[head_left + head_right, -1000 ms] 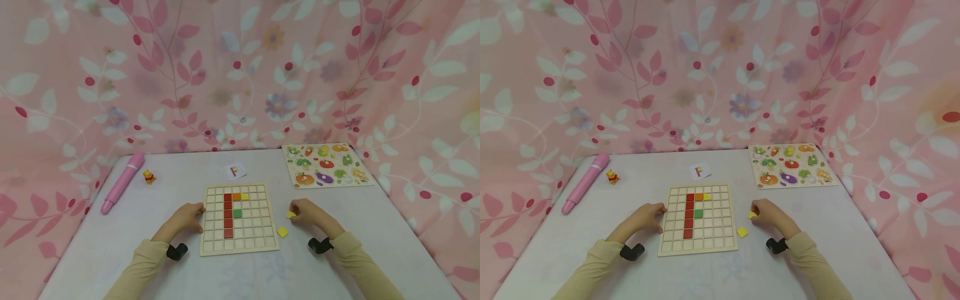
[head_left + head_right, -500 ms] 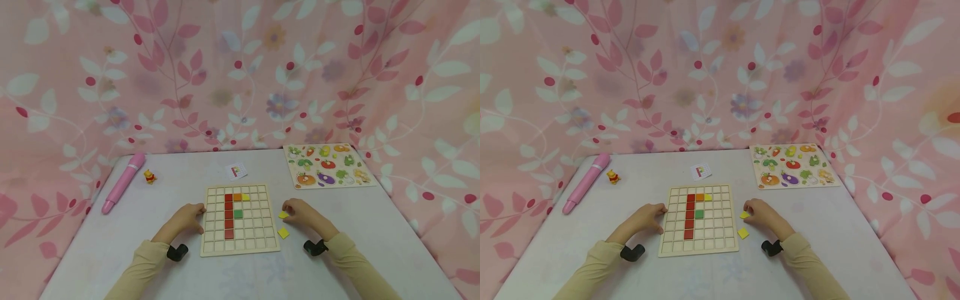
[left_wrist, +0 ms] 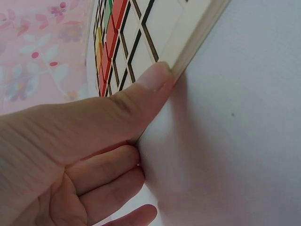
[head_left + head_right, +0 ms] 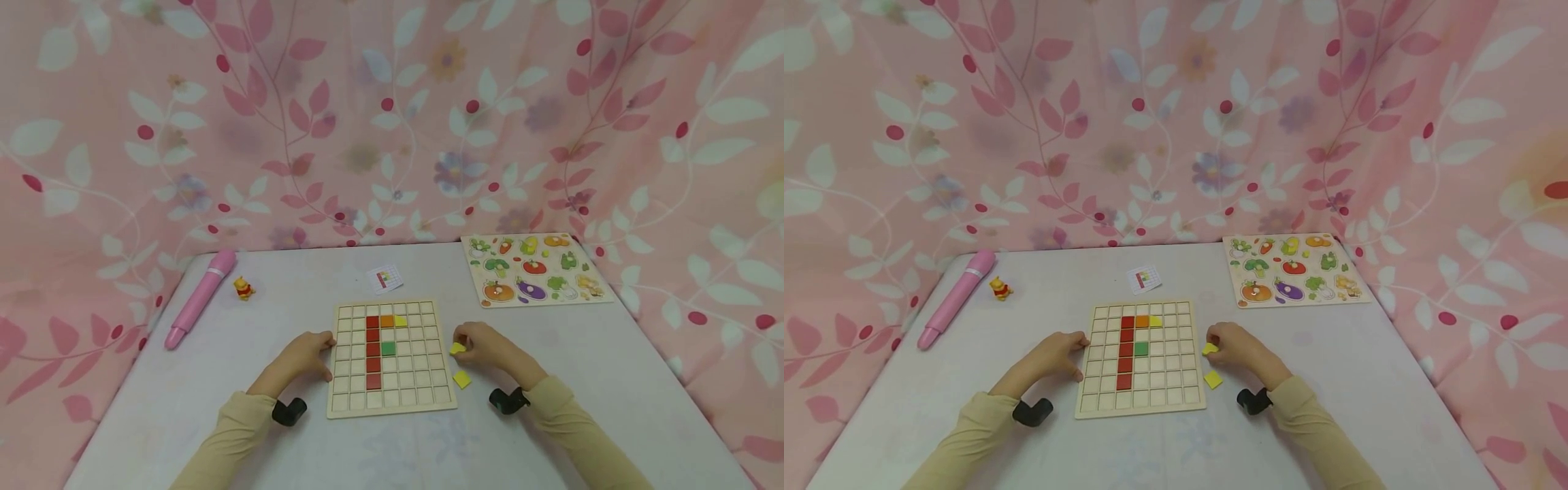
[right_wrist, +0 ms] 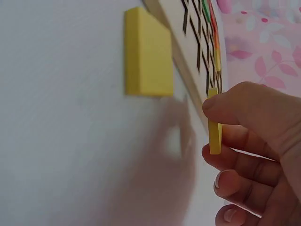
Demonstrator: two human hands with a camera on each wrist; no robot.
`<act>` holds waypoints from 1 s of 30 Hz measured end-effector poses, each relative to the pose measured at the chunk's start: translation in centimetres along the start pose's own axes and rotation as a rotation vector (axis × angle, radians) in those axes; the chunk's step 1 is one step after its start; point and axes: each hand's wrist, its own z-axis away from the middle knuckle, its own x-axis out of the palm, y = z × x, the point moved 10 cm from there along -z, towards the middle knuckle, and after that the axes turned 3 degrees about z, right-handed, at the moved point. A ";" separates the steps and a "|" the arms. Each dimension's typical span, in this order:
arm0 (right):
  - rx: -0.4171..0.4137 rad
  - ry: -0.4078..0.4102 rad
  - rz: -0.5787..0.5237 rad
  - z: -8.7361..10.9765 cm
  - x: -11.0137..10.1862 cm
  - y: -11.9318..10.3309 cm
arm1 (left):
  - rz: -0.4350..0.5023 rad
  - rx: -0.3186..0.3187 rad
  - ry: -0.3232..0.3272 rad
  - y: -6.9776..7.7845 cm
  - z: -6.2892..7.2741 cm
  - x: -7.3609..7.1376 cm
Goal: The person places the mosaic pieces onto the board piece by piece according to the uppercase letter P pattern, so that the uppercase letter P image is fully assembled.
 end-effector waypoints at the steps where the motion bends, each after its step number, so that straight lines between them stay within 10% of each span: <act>1: -0.022 0.000 0.004 -0.2 0.0 -0.4 | 0.005 0.009 -0.001 0.0 0.0 -0.1; 5: -0.102 -0.001 0.026 -0.9 -0.2 -2.1 | 0.005 0.067 0.011 0.4 0.2 -0.4; 12: -0.209 -0.026 0.011 -2.6 0.5 -4.7 | 0.009 -0.013 -0.002 0.1 0.1 -0.4; 30: -0.233 -0.106 0.075 -6.1 3.6 -7.8 | 0.006 -0.055 -0.017 -0.1 0.1 -0.2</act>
